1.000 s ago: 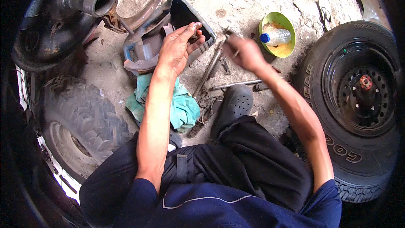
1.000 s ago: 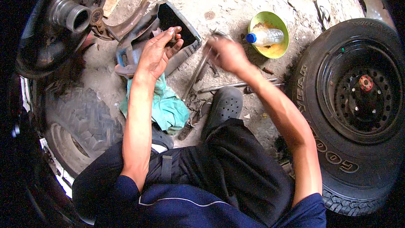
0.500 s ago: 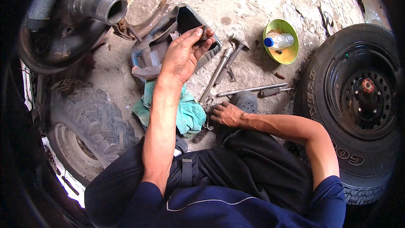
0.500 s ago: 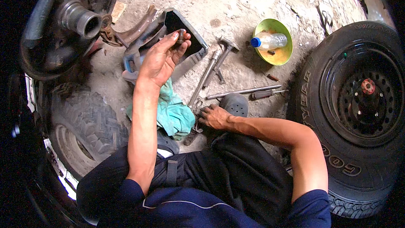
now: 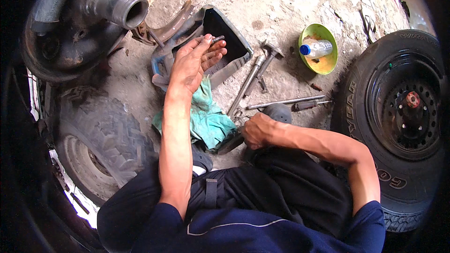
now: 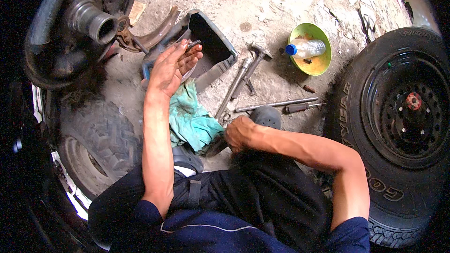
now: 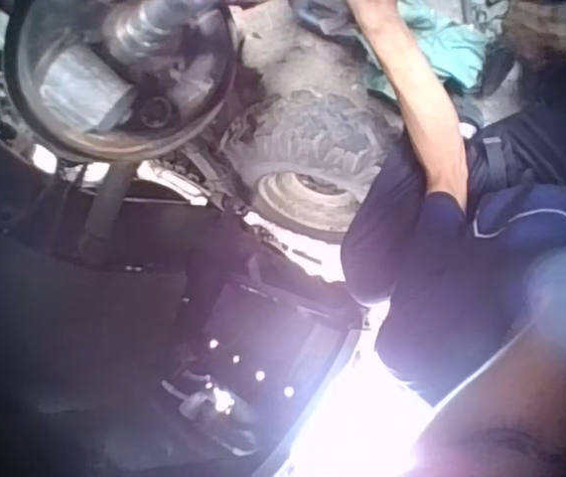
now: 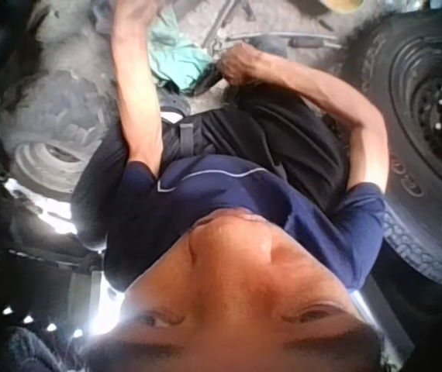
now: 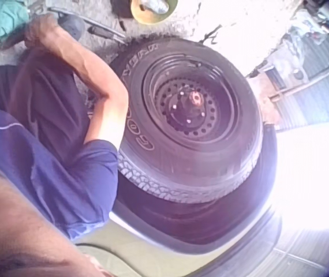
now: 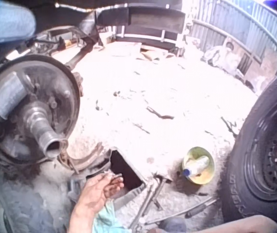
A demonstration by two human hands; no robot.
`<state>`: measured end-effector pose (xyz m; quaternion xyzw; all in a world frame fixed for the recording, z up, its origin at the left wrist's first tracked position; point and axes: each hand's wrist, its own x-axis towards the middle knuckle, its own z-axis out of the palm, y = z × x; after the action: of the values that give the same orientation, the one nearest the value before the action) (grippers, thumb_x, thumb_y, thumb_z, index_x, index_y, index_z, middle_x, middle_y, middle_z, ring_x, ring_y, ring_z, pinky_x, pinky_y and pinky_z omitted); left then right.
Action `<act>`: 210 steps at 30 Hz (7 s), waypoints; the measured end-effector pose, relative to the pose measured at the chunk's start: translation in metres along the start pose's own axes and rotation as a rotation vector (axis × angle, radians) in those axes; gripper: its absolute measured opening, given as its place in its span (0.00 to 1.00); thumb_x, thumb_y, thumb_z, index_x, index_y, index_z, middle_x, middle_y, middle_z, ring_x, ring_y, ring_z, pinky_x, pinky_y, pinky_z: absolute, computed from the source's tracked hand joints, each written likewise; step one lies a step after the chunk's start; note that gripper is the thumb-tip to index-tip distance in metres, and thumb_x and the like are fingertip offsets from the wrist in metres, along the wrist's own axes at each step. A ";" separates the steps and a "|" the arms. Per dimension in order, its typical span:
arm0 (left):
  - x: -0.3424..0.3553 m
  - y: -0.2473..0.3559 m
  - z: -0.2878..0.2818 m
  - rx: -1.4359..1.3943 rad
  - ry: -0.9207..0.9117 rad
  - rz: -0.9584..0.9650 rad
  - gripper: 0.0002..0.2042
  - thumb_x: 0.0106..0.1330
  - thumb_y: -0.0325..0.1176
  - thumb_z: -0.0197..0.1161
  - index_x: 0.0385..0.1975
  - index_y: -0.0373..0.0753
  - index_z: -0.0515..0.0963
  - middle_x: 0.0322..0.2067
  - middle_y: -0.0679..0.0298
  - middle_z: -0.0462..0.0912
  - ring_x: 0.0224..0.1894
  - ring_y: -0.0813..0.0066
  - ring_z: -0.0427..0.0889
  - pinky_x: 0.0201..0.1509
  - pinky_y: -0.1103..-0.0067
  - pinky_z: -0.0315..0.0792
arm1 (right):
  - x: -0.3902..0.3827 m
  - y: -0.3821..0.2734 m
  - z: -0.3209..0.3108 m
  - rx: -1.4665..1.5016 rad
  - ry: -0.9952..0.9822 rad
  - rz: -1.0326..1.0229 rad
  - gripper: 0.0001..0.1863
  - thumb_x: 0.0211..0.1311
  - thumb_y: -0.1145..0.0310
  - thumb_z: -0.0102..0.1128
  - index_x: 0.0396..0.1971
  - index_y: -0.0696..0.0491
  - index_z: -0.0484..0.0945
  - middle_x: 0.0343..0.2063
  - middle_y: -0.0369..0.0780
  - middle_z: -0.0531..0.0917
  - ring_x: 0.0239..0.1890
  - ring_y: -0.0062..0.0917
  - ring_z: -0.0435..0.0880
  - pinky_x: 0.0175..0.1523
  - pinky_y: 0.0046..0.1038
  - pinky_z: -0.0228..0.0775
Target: The person cleans a mechanical part with a wire brush and a cloth, then applies a dark substance to it before installing it into a vehicle's brake assembly.
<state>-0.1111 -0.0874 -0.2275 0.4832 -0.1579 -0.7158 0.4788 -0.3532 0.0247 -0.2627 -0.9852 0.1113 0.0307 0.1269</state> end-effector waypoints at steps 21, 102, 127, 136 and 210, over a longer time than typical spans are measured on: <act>-0.009 -0.003 0.037 -0.128 0.132 0.394 0.06 0.62 0.24 0.63 0.37 0.32 0.80 0.32 0.60 0.83 0.34 0.74 0.82 0.41 0.78 0.81 | 0.023 0.116 -0.088 0.913 0.646 0.896 0.27 0.66 0.47 0.53 0.26 0.60 0.77 0.11 0.36 0.63 0.19 0.15 0.61 0.23 0.27 0.56; -0.033 0.002 0.058 0.674 0.329 1.109 0.07 0.60 0.21 0.65 0.38 0.31 0.82 0.36 0.58 0.84 0.39 0.76 0.82 0.47 0.81 0.75 | 0.027 0.085 -0.066 0.725 1.004 0.842 0.17 0.64 0.59 0.55 0.24 0.58 0.70 0.13 0.49 0.68 0.15 0.42 0.70 0.22 0.35 0.60; -0.027 0.005 0.055 0.662 0.348 1.167 0.08 0.57 0.20 0.66 0.37 0.32 0.82 0.36 0.57 0.85 0.39 0.71 0.83 0.45 0.79 0.75 | 0.025 0.081 -0.045 0.751 0.979 0.866 0.17 0.64 0.59 0.55 0.23 0.57 0.71 0.11 0.48 0.65 0.13 0.42 0.67 0.21 0.34 0.59; -0.023 0.005 0.053 0.639 0.360 1.193 0.08 0.57 0.20 0.66 0.36 0.32 0.83 0.35 0.58 0.85 0.39 0.70 0.83 0.46 0.78 0.75 | 0.031 0.085 -0.039 0.753 0.947 0.852 0.19 0.65 0.57 0.53 0.24 0.58 0.70 0.12 0.50 0.66 0.14 0.43 0.68 0.21 0.37 0.58; -0.036 0.015 0.068 -0.238 -0.061 0.208 0.09 0.62 0.28 0.64 0.40 0.34 0.80 0.32 0.60 0.84 0.31 0.75 0.83 0.37 0.80 0.81 | 0.035 0.120 -0.134 0.884 1.040 0.728 0.15 0.53 0.68 0.69 0.39 0.57 0.77 0.26 0.39 0.82 0.26 0.18 0.77 0.32 0.24 0.70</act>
<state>-0.1577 -0.0811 -0.1650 0.3823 -0.1358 -0.6903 0.5990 -0.3426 -0.1304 -0.1656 -0.6319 0.4756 -0.4436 0.4217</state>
